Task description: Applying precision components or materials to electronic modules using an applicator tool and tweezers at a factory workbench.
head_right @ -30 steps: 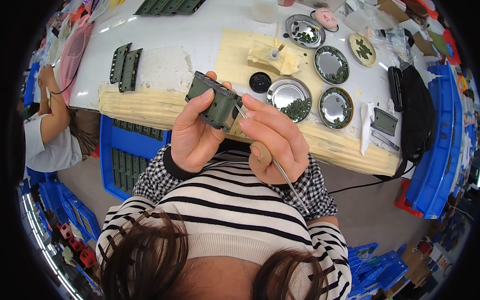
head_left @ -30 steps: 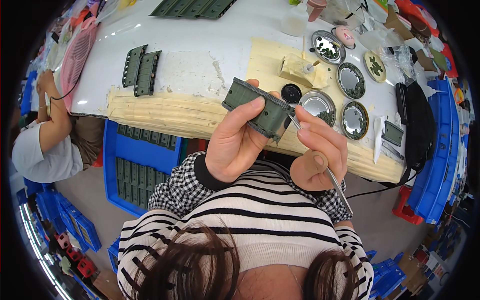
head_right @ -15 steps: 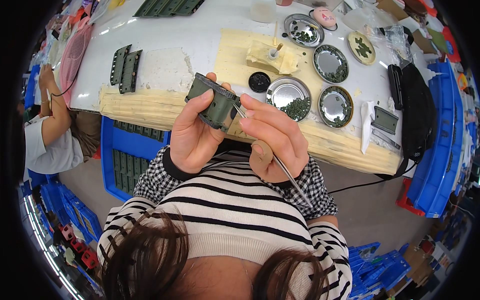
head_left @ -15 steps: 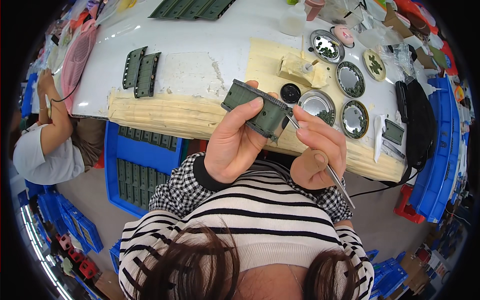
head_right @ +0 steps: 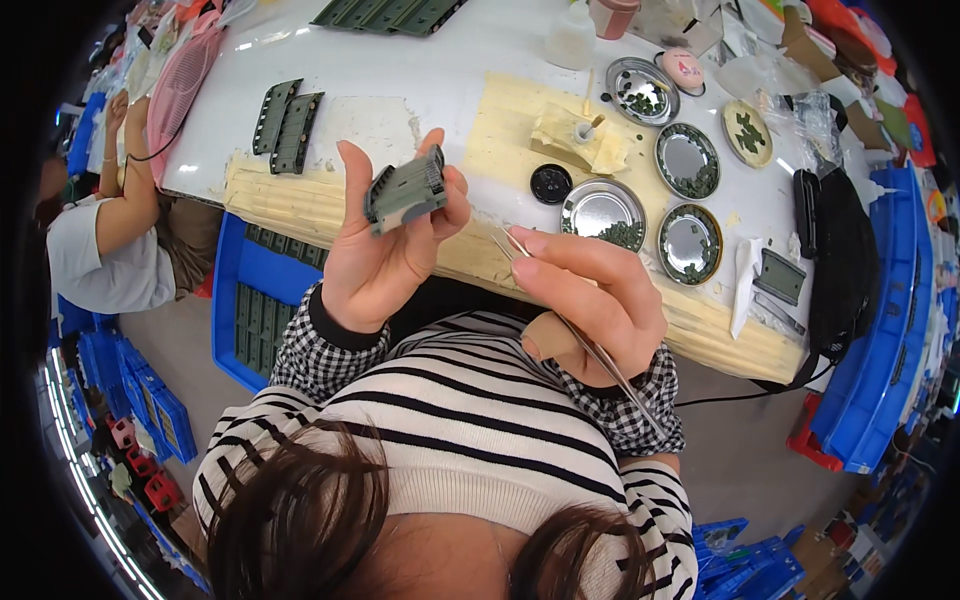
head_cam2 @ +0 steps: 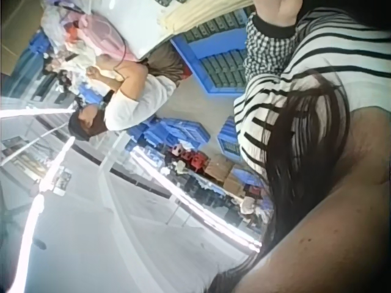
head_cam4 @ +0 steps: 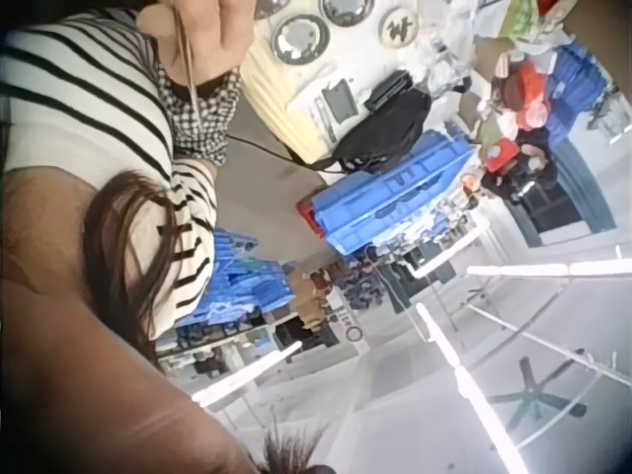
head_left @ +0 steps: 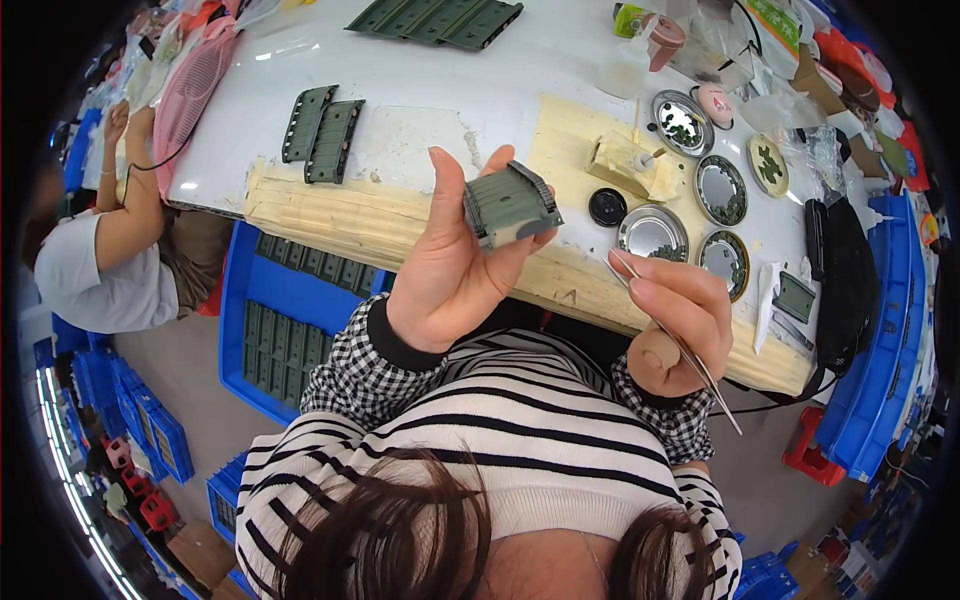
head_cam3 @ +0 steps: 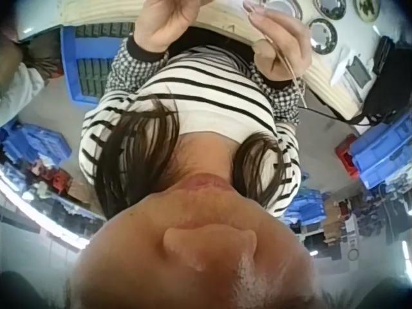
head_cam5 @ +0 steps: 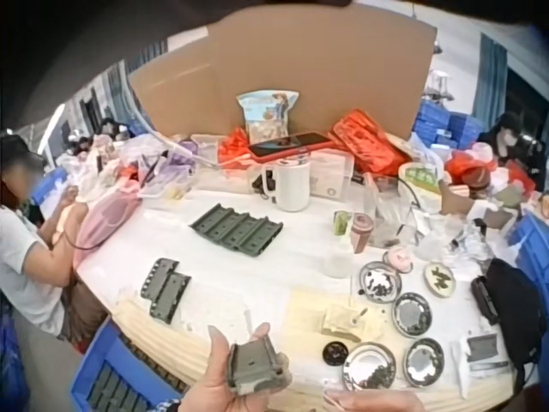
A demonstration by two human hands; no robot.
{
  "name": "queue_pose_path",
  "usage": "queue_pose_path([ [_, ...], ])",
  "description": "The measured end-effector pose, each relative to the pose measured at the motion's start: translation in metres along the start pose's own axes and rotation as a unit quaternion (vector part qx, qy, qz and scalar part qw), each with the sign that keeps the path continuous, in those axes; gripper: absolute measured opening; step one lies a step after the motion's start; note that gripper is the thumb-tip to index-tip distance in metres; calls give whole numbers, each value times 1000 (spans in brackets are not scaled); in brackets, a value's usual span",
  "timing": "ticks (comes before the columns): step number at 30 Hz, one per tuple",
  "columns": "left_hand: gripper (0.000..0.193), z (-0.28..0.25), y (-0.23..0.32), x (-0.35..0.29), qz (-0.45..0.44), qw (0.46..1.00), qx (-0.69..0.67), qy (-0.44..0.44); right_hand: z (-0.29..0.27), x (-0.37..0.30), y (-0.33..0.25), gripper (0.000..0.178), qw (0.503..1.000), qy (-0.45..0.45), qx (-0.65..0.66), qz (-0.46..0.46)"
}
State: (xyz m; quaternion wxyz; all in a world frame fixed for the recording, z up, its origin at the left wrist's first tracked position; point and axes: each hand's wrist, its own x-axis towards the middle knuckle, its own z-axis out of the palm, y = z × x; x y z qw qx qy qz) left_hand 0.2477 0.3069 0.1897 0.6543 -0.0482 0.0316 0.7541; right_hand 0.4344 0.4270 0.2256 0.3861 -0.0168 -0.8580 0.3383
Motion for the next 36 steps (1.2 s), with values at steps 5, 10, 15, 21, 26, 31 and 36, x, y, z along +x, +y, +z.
queue_pose_path([
  [5, 55, 6, -3, 7, -1, 991, -89, 104, 3, 6, -7, 38, 1000, -12, -1, -11],
  [10, 58, 8, -4, 9, -4, 993, -77, 85, 1, 6, -8, 37, 999, -34, -10, -8],
  [15, 57, 10, -7, 10, -6, 993, -68, 95, 4, 5, -7, 32, 999, -26, -38, -23],
  [21, 58, 11, -15, 7, 39, 990, 49, 125, 7, 9, -8, 33, 996, -15, -59, -59],
  [26, 60, 25, -29, 5, 81, 970, 182, 141, 6, 18, -6, 30, 986, -40, -116, -111],
  [31, 62, 25, -30, 4, 75, 970, 189, 136, 8, 19, -3, 28, 983, -38, -125, -131],
  [36, 62, 25, -30, 4, 79, 967, 195, 142, 10, 18, -2, 27, 983, -31, -125, -129],
])
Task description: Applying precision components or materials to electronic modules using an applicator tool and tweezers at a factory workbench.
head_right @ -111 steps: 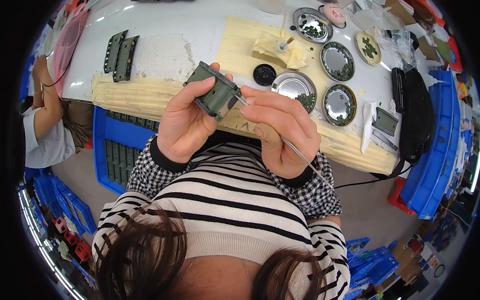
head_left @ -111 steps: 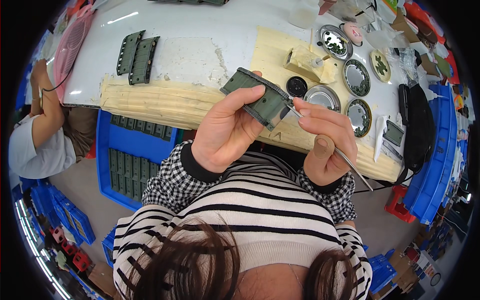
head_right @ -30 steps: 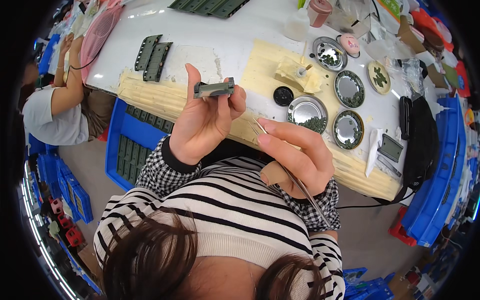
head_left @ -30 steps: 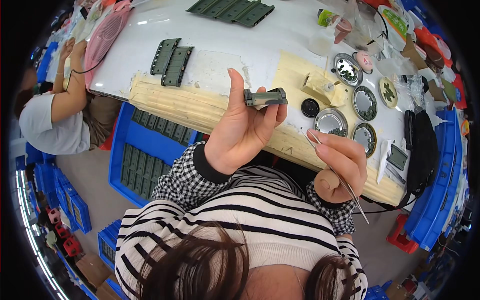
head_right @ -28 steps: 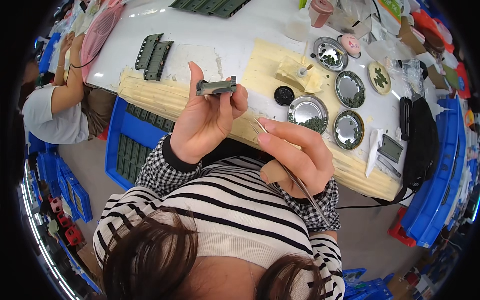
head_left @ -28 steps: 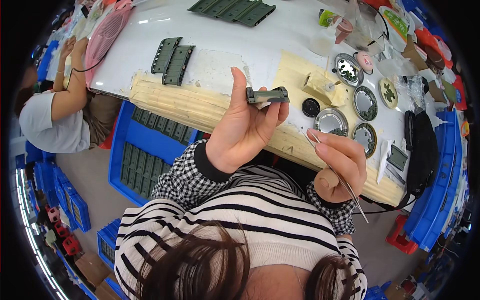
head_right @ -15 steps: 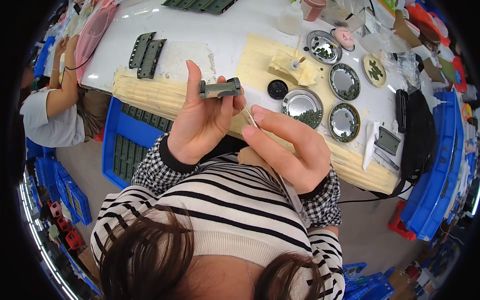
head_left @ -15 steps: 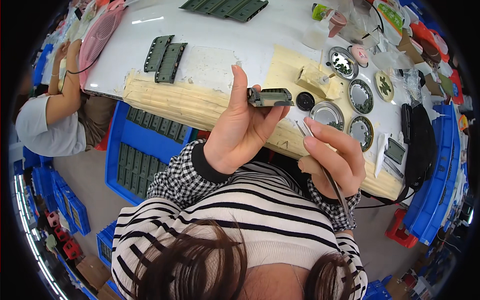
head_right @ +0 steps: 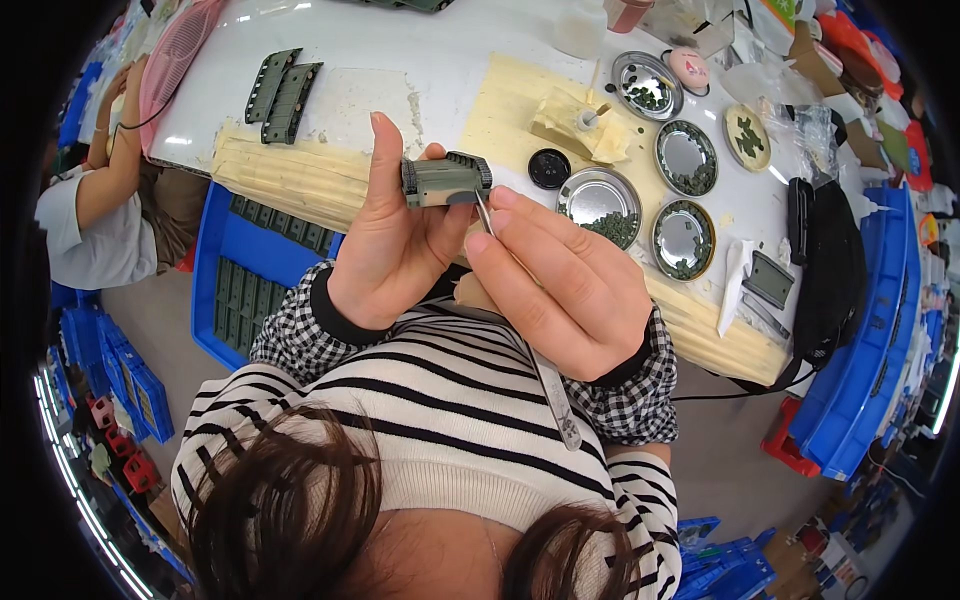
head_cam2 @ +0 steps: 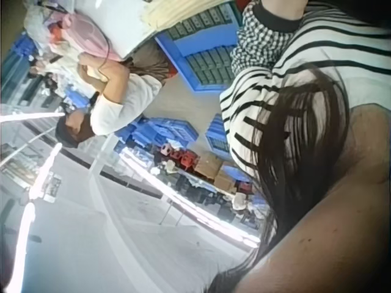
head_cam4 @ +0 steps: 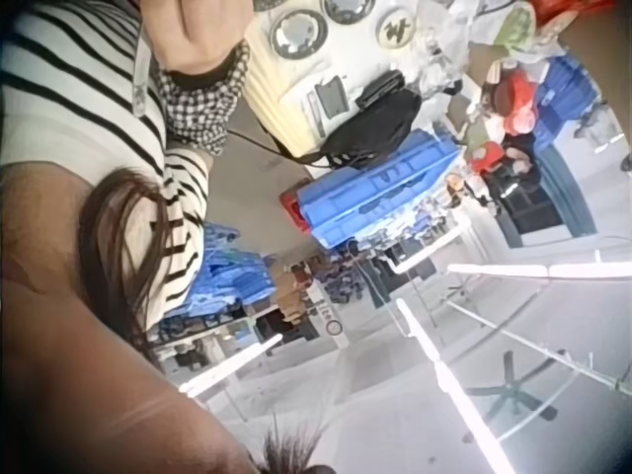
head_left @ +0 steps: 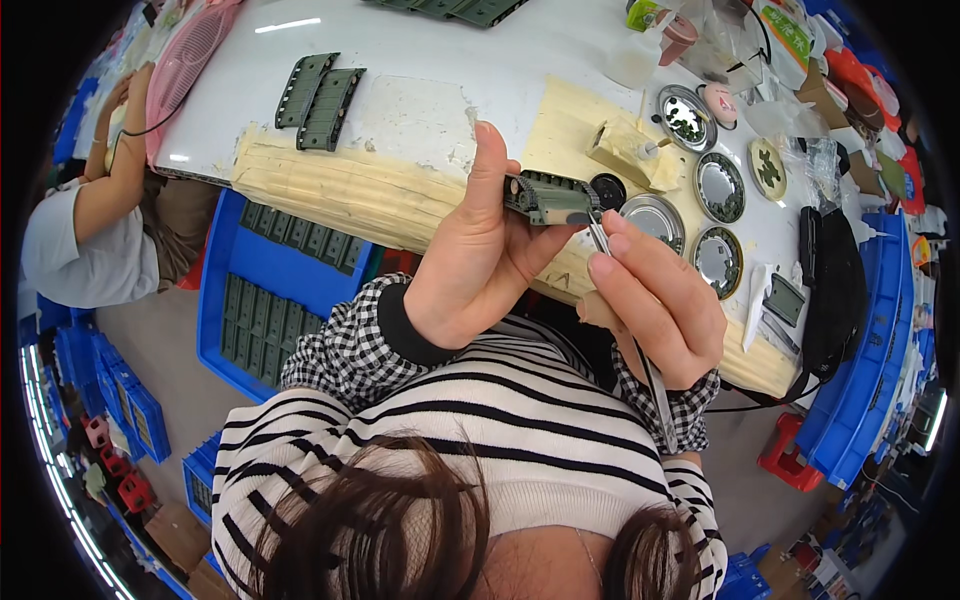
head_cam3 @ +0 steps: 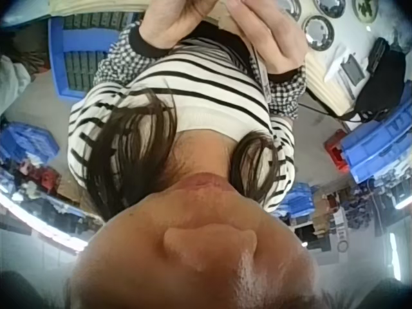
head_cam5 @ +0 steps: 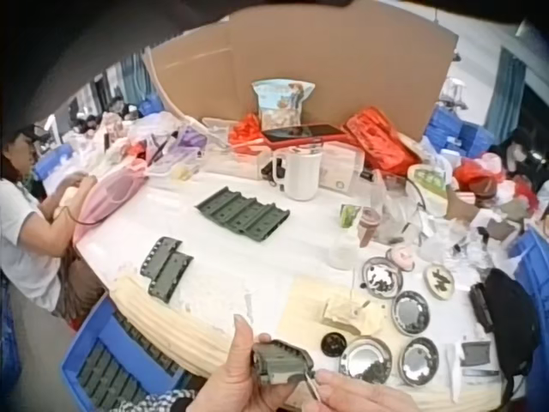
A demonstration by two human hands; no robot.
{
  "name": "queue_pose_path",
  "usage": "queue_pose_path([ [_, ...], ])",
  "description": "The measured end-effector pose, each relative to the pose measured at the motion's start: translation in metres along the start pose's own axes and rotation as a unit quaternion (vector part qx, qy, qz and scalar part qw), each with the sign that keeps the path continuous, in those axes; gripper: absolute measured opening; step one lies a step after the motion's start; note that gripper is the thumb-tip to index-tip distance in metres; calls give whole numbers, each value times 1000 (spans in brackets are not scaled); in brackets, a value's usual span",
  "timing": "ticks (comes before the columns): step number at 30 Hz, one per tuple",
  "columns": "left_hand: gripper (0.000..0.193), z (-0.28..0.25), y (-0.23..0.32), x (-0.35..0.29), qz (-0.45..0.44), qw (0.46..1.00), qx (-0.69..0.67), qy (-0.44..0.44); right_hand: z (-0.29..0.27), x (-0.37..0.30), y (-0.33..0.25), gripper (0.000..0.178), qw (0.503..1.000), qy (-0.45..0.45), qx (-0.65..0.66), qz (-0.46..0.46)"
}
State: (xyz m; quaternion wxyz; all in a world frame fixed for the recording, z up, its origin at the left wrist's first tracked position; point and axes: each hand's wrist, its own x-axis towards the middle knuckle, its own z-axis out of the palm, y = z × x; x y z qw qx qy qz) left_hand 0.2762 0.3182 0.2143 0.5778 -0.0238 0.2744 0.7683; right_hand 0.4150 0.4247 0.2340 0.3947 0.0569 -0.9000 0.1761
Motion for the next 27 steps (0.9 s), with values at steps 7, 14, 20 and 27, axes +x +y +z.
queue_pose_path([
  [7, 55, -4, -2, -1, 13, 1000, -12, -7, 0, 0, -4, 29, 1000, -3, -1, 9],
  [14, 47, -7, -5, -1, 6, 998, -47, -28, 2, -3, -6, 30, 1000, -14, -20, -4],
  [20, 35, 4, -5, -1, 43, 999, -18, -18, 6, -11, -4, 28, 992, 46, 105, 59],
  [27, 39, -15, -20, 12, 163, 983, 24, -77, 3, -16, -9, 23, 973, 68, 169, 142],
])
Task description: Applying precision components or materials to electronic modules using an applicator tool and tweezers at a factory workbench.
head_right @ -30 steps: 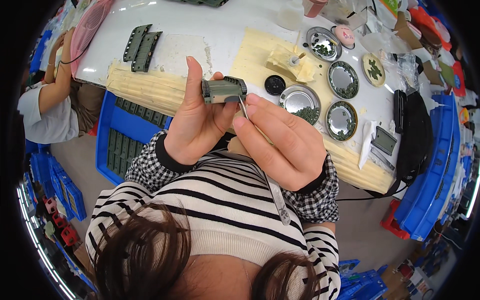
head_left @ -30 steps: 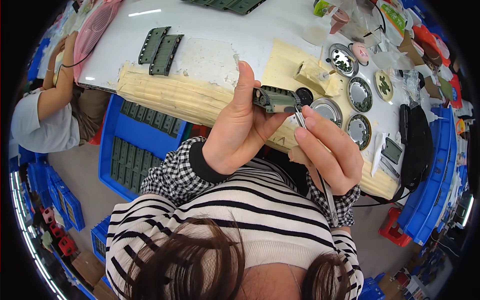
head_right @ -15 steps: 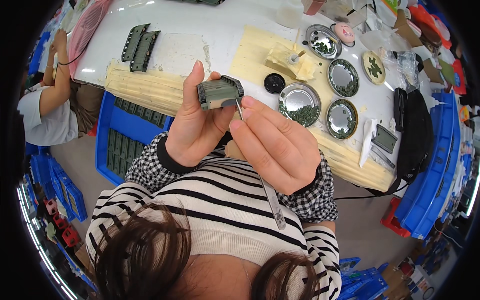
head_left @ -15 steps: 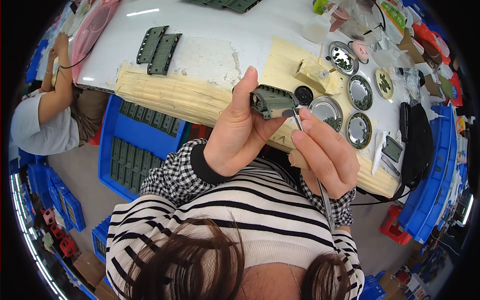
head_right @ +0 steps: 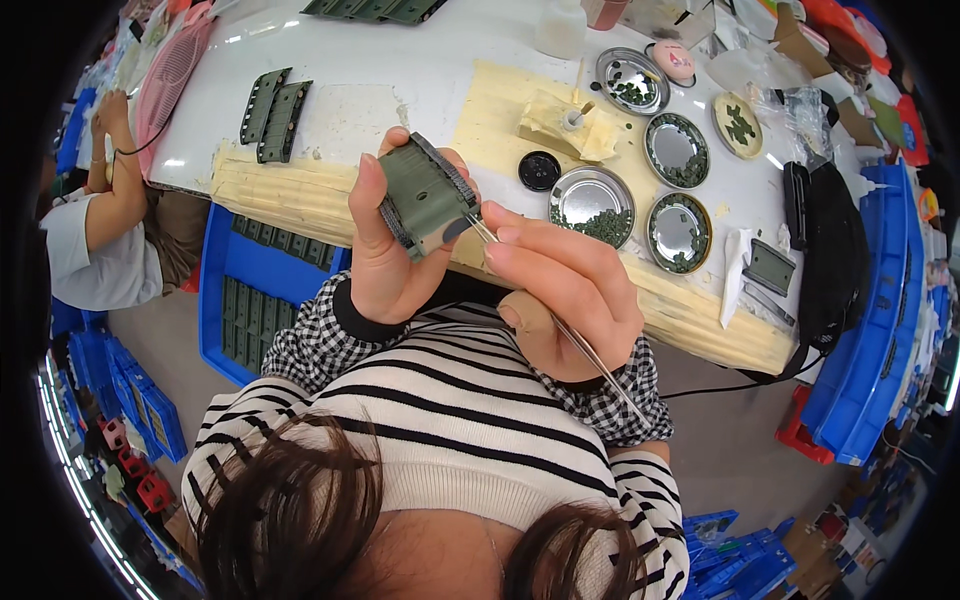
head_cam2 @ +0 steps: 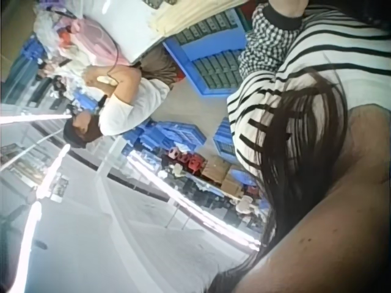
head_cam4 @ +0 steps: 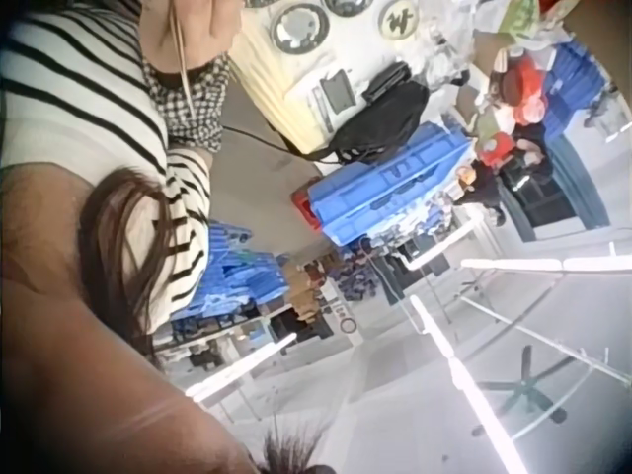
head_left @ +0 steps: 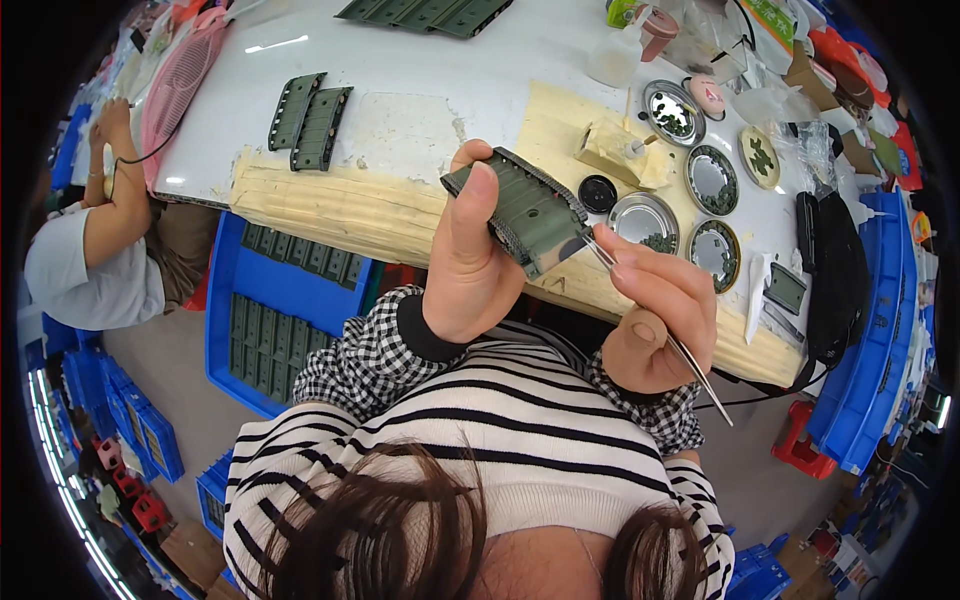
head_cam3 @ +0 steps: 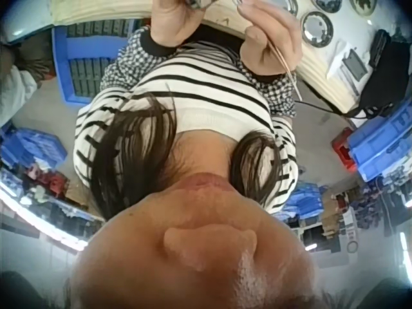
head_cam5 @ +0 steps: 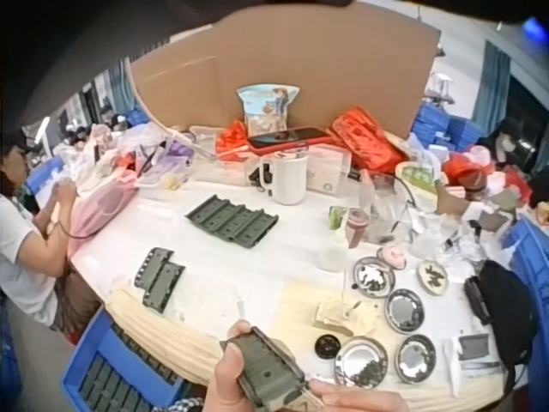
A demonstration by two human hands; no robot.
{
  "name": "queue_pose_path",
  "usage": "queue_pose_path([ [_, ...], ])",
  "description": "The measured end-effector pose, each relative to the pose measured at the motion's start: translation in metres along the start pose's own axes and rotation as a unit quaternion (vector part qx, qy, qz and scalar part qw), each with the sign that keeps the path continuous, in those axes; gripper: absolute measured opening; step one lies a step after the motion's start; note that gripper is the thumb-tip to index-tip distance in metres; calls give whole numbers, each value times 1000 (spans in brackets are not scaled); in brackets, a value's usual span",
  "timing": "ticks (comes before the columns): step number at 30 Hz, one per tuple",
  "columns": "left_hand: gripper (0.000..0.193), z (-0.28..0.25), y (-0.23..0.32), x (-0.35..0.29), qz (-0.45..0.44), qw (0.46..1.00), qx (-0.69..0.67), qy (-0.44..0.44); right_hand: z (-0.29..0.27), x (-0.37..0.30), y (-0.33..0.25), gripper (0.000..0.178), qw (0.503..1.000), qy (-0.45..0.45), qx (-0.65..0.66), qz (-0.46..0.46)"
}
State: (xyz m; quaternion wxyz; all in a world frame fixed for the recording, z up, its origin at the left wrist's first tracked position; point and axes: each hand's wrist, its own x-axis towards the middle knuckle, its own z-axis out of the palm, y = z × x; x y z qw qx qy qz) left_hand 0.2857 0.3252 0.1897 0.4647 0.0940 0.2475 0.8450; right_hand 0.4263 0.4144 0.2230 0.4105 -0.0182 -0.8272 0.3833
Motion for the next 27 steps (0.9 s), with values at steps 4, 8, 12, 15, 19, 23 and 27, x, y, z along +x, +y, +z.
queue_pose_path([
  [4, 41, -7, -3, 0, 42, 999, 2, -28, 2, 0, -2, 23, 1000, 3, -6, -5],
  [8, 41, -8, -4, 1, 45, 998, 0, -43, 3, 1, -4, 25, 1000, 3, -4, -5],
  [12, 40, -8, -6, 1, 52, 997, -10, -56, 4, 0, -3, 25, 1000, 8, -7, -5],
  [15, 40, -7, -6, 1, 45, 997, -16, -55, 4, -1, -1, 25, 1000, 15, -5, 0],
  [19, 39, -8, -6, 1, 35, 997, -35, -67, 3, -2, -1, 24, 1000, 18, -6, 7],
  [23, 38, -8, -7, 2, 41, 996, -32, -66, 5, -1, -2, 25, 1000, 23, -10, 2],
  [27, 37, -8, -9, 1, 45, 996, -44, -65, 4, -1, -1, 24, 1000, 18, -25, -4],
])
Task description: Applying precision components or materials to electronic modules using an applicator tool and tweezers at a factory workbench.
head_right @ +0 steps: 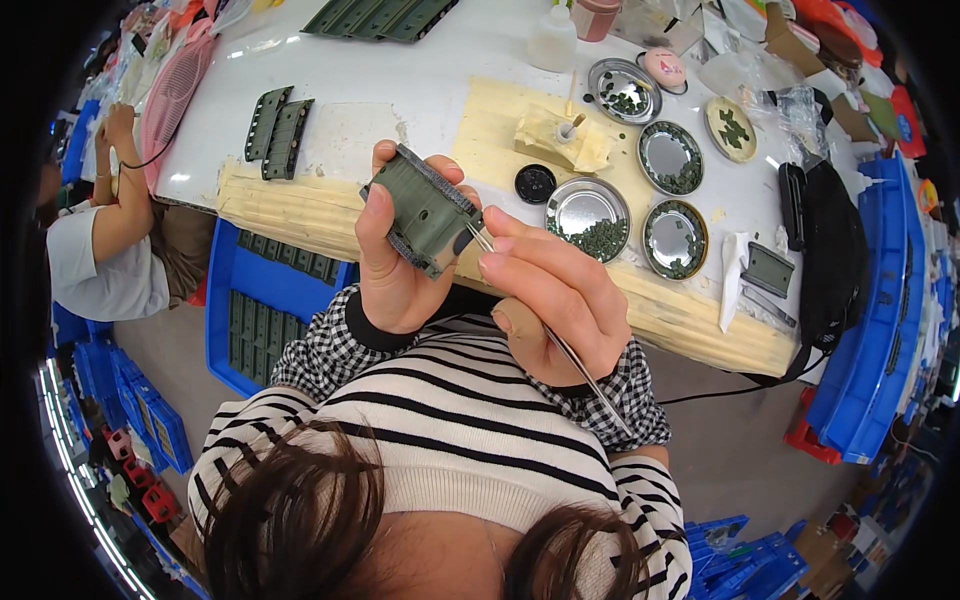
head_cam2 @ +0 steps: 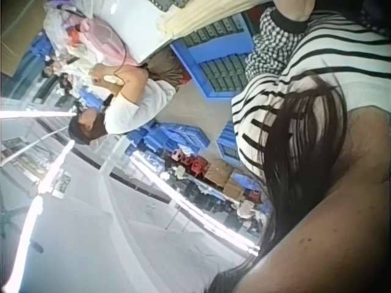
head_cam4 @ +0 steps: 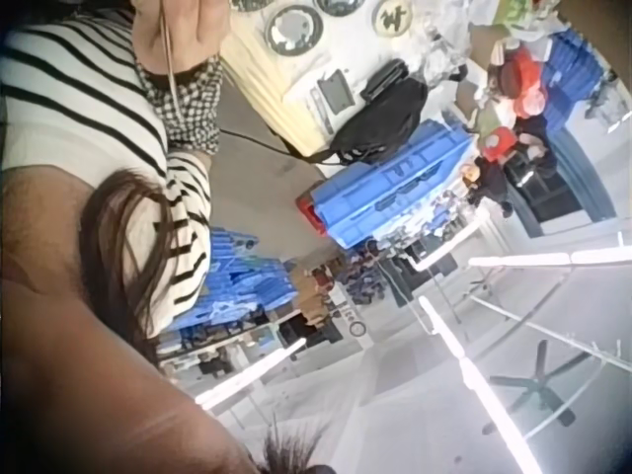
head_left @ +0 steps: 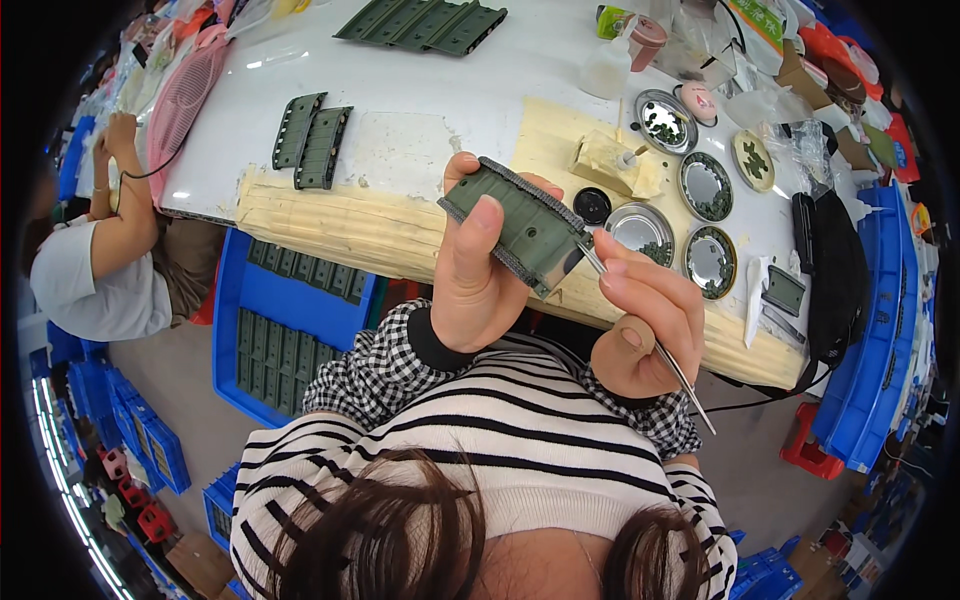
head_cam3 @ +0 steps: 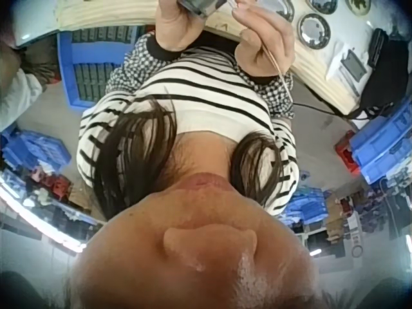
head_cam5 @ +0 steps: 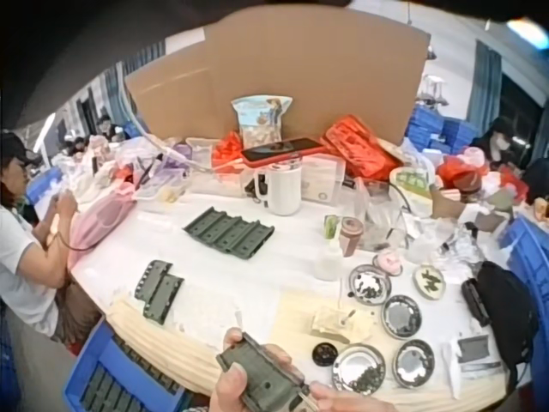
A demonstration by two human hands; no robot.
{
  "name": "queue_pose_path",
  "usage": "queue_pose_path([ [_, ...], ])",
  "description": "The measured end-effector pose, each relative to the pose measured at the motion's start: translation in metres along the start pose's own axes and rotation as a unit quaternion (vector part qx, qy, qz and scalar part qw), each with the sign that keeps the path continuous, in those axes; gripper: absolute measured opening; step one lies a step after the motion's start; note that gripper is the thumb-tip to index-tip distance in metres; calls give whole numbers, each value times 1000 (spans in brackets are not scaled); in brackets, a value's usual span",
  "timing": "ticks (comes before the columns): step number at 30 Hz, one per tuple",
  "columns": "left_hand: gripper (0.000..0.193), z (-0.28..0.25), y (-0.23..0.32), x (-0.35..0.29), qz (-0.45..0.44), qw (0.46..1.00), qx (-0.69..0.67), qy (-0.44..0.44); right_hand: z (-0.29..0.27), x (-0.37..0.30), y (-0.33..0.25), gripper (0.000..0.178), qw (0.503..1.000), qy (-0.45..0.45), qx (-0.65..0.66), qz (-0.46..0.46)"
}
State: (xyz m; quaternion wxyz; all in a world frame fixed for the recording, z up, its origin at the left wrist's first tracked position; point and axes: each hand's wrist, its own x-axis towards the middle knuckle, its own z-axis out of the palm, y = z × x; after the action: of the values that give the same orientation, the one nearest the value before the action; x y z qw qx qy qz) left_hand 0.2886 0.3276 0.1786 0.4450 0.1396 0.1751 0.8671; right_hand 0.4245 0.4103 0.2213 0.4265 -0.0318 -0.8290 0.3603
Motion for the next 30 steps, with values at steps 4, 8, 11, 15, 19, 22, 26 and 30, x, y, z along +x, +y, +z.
queue_pose_path([
  [4, 34, 3, -2, -1, 4, 1000, -11, 10, 4, -1, 3, 21, 1000, 15, -12, -25],
  [8, 32, 4, -4, -1, 4, 999, -38, 9, 8, -2, 4, 21, 999, 26, -24, -34],
  [11, 30, 1, -3, 0, 4, 999, -39, 1, 8, -2, 5, 23, 998, 18, -34, -45],
  [15, 30, 2, -2, 0, -1, 999, -32, 6, 7, -3, 7, 26, 998, 6, -38, -57],
  [19, 30, 4, 0, 1, -21, 999, -44, 3, 6, -2, 7, 25, 998, 12, -26, -56],
  [22, 29, 3, -1, 2, -21, 999, -31, 13, 6, -2, 7, 23, 998, 15, -16, -50],
  [26, 29, 2, 0, 3, -40, 998, -38, 16, 5, 0, 8, 21, 999, 17, 2, -46],
  [30, 29, 2, 1, 3, -44, 998, -30, 24, 4, 0, 9, 19, 999, 19, 8, -40],
])
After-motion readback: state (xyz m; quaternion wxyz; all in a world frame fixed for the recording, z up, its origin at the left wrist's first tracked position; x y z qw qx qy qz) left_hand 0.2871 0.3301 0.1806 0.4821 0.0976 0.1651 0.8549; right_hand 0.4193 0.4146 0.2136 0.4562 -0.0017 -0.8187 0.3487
